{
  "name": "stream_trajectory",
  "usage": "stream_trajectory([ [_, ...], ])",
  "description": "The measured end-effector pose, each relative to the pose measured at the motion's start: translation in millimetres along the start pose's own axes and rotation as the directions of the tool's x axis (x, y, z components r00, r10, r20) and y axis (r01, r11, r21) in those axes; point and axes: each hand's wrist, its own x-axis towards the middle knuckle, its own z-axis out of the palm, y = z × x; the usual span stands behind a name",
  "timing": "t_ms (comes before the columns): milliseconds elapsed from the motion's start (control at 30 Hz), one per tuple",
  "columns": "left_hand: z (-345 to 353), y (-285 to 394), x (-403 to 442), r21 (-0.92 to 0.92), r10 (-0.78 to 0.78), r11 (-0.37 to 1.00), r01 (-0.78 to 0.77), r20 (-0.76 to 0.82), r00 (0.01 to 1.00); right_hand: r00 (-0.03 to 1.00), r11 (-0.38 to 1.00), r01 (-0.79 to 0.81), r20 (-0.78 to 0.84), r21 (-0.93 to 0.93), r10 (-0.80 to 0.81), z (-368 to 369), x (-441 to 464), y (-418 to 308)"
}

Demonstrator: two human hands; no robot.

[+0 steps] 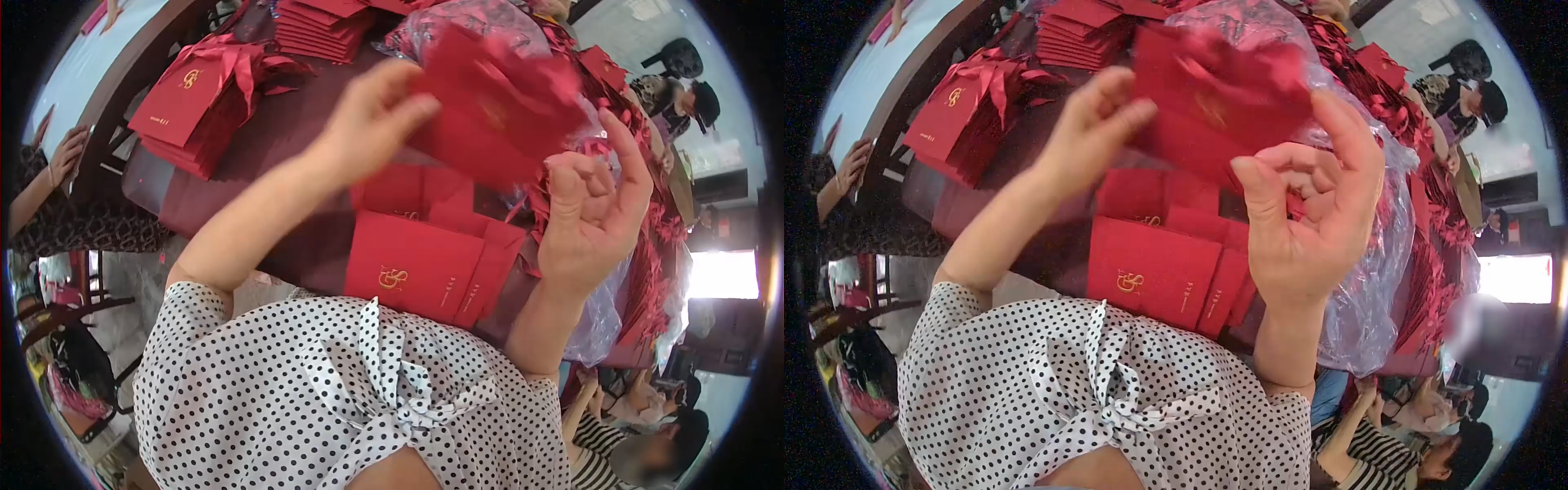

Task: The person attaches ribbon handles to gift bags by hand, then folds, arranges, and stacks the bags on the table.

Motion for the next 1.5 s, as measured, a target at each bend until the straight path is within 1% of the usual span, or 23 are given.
stream_trajectory([
  [67, -34.6, -38.8, 36.0, 0.045, 0.046, 0.998, -0.042, -0.090, 0.995, 0.999, 0.994, -0.034, 0.027, -0.100, 0.037, -21.1, -12.4, 13.3],
  [100, -46.5, -38.8, 46.0, 0.008, -0.061, 0.998, 0.061, -0.047, 0.997, 0.994, 0.979, -0.073, 0.060, -0.188, 0.086, -30.9, -19.3, 17.7],
  [167, -69.6, -65.9, 66.5, 0.113, -0.108, 0.984, 0.139, -0.240, 0.965, 0.974, 0.943, -0.165, 0.103, -0.287, 0.202, -41.2, -35.6, 20.0],
  [200, -90.5, -84.9, 77.1, 0.120, -0.145, 0.979, 0.166, -0.165, 0.976, 0.965, 0.931, -0.206, 0.096, -0.303, 0.245, -44.4, -44.6, 20.3],
  [300, -98.5, -100.4, 70.7, 0.369, -0.138, 0.903, 0.219, -0.232, 0.963, 0.937, 0.893, -0.298, 0.078, -0.339, 0.342, -59.7, -69.0, 24.3],
  [333, -110.7, -104.7, 73.9, 0.656, -0.108, 0.739, 0.153, -0.109, 0.988, 0.918, 0.883, -0.340, 0.091, -0.323, 0.387, -64.2, -76.9, 27.6],
  [400, -102.9, -108.2, 62.3, 0.955, 0.129, 0.284, 0.089, -0.130, 0.983, 0.891, 0.867, -0.388, 0.113, -0.313, 0.439, -68.7, -83.0, 24.2],
  [433, -100.8, -108.9, 61.0, 0.962, 0.427, 0.225, -0.155, 0.046, 0.903, 0.888, 0.858, -0.399, 0.095, -0.323, 0.449, -70.7, -85.1, 24.3],
  [567, -45.1, -41.1, 24.6, 0.831, 0.434, 0.320, -0.455, 0.298, 0.850, 0.864, 0.772, -0.467, -0.035, -0.431, 0.503, -98.6, -88.9, 35.8],
  [600, -28.6, -18.6, 10.4, 0.750, 0.283, 0.505, -0.427, 0.323, 0.903, 0.839, 0.708, -0.502, -0.079, -0.497, 0.539, -106.1, -86.3, 41.7],
  [633, -12.6, 0.4, -2.9, 0.657, 0.127, 0.665, -0.356, 0.370, 0.920, 0.901, 0.676, -0.357, -0.047, -0.645, 0.431, -112.7, -81.6, 48.7],
  [667, -0.6, 12.8, -12.0, 0.569, 0.053, 0.750, -0.337, 0.456, 0.888, 0.902, 0.668, -0.358, -0.057, -0.652, 0.428, -116.5, -78.0, 56.7],
  [767, 18.7, 24.1, -32.8, 0.526, -0.044, 0.741, -0.418, 0.658, 0.752, 0.895, 0.679, -0.352, -0.019, -0.644, 0.446, -119.3, -68.8, 75.6],
  [833, 28.5, 23.1, -40.9, 0.512, -0.047, 0.725, -0.461, 0.705, 0.708, 0.897, 0.738, -0.213, 0.171, -0.640, 0.407, -112.3, -64.0, 85.5],
  [867, 32.2, 17.7, -43.3, 0.511, -0.032, 0.707, -0.490, 0.714, 0.699, 0.883, 0.755, 0.019, 0.365, -0.655, 0.294, -111.5, -62.1, 93.0],
  [1000, 33.4, 11.3, -44.9, 0.559, -0.074, 0.683, -0.470, 0.693, 0.718, 0.744, 0.600, 0.169, 0.500, -0.782, 0.443, -107.8, -67.6, 107.6],
  [1067, 29.2, 9.6, -43.0, 0.523, -0.029, 0.707, -0.476, 0.694, 0.719, 0.836, 0.808, -0.310, 0.260, -0.501, 0.482, -107.6, -69.5, 104.1],
  [1100, 27.7, 8.2, -41.7, 0.525, -0.034, 0.720, -0.454, 0.680, 0.732, 0.807, 0.754, -0.431, 0.162, -0.496, 0.568, -105.5, -67.5, 92.1],
  [1167, 29.9, 5.3, -36.2, 0.509, -0.024, 0.749, -0.424, 0.660, 0.751, 0.852, 0.804, -0.507, -0.041, -0.312, 0.521, -104.1, -68.6, 87.0],
  [1267, 42.3, -1.5, -25.2, 0.507, -0.019, 0.757, -0.413, 0.649, 0.761, 0.895, 0.858, -0.444, -0.170, -0.257, 0.412, -108.5, -66.3, 62.9],
  [1333, 51.4, -3.5, -19.9, 0.520, -0.044, 0.749, -0.411, 0.657, 0.752, 0.930, 0.883, -0.365, -0.155, -0.295, 0.333, -103.4, -67.3, 33.6],
  [1433, 54.8, 5.2, -19.4, 0.522, -0.070, 0.713, -0.468, 0.717, 0.693, 0.832, 0.827, -0.555, -0.025, -0.094, 0.555, -103.0, -77.1, -3.6],
  [1500, 39.3, 14.4, -20.5, 0.546, -0.067, 0.696, -0.466, 0.696, 0.715, 0.748, 0.773, -0.577, 0.210, -0.264, 0.630, -105.7, -84.3, -10.3],
])
